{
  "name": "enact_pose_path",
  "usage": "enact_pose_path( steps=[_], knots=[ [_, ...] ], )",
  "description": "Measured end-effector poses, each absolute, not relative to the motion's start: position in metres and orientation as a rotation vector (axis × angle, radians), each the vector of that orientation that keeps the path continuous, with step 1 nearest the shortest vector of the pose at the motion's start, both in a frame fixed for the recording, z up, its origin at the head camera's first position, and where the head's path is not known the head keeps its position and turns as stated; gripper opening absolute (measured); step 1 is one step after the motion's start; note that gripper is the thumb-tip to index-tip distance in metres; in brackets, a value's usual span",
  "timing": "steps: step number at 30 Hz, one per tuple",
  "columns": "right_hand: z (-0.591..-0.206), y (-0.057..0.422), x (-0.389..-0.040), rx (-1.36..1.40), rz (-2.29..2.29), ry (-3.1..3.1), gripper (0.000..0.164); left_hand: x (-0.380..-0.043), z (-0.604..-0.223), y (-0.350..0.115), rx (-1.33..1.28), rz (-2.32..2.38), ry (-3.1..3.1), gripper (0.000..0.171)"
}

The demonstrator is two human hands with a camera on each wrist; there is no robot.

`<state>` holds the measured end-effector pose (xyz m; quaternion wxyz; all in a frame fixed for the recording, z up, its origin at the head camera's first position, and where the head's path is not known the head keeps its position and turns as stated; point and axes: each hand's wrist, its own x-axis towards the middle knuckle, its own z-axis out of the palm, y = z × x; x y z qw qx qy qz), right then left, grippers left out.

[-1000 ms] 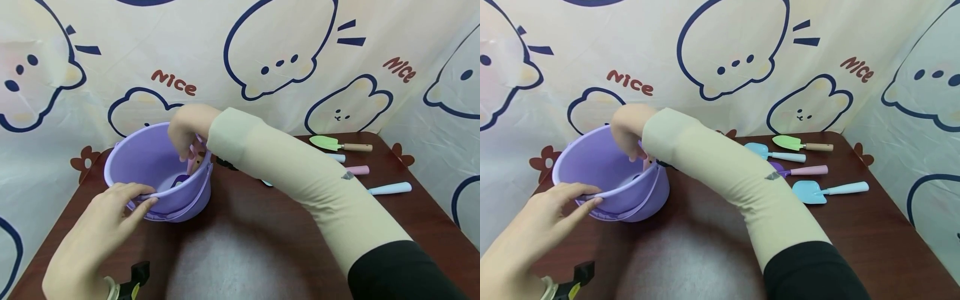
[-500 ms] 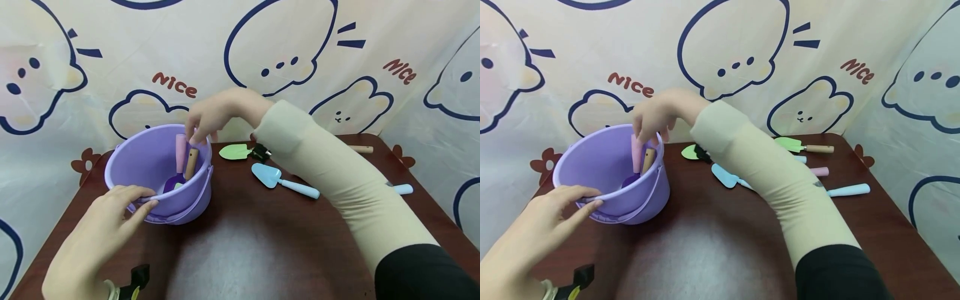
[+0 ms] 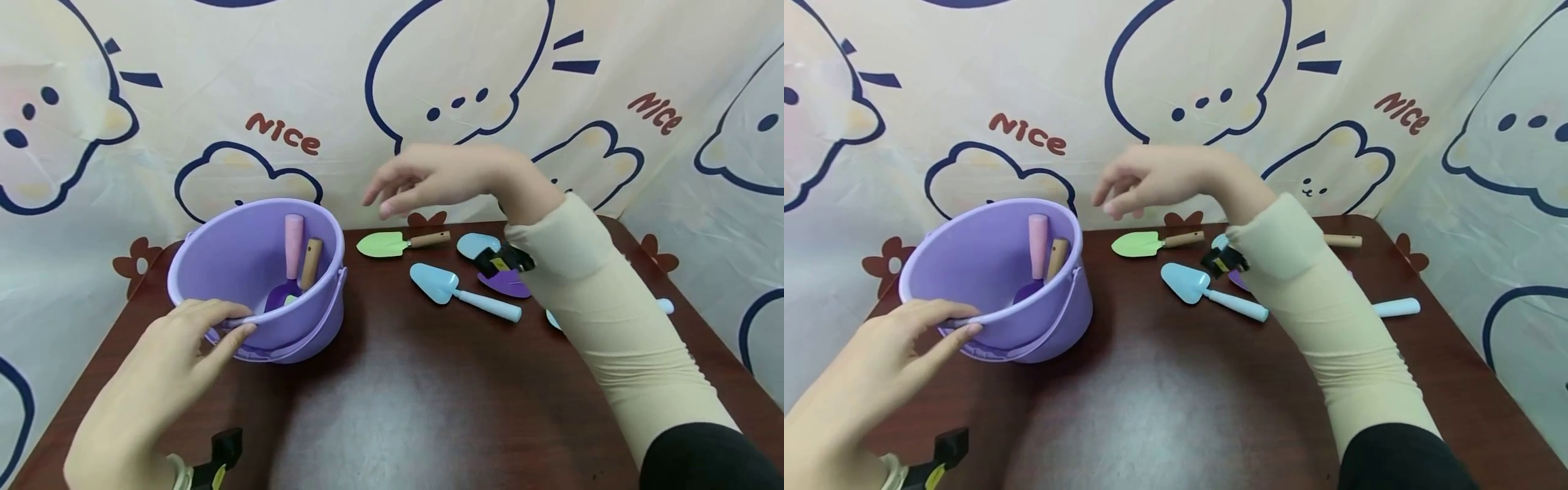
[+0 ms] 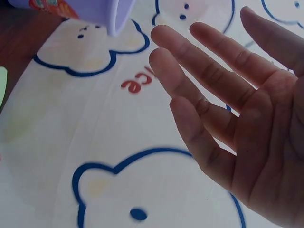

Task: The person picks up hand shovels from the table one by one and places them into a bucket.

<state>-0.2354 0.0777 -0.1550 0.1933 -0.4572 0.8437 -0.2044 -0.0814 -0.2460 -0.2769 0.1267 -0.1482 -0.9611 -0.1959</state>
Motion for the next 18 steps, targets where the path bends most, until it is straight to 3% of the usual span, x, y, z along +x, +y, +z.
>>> enact_pose_path(
  steps=[13,18],
  knots=[
    [-0.191,0.171,-0.22,-0.965,-0.938,2.477,0.032,-0.082,-0.279,-0.245,-0.457,-0.543,-2.75,0.018],
    [-0.206,0.207,-0.204,-0.995,-0.963,2.603,0.034,-0.081,-0.278,-0.246,-0.444,-0.536,-2.763,0.018]
  ],
)
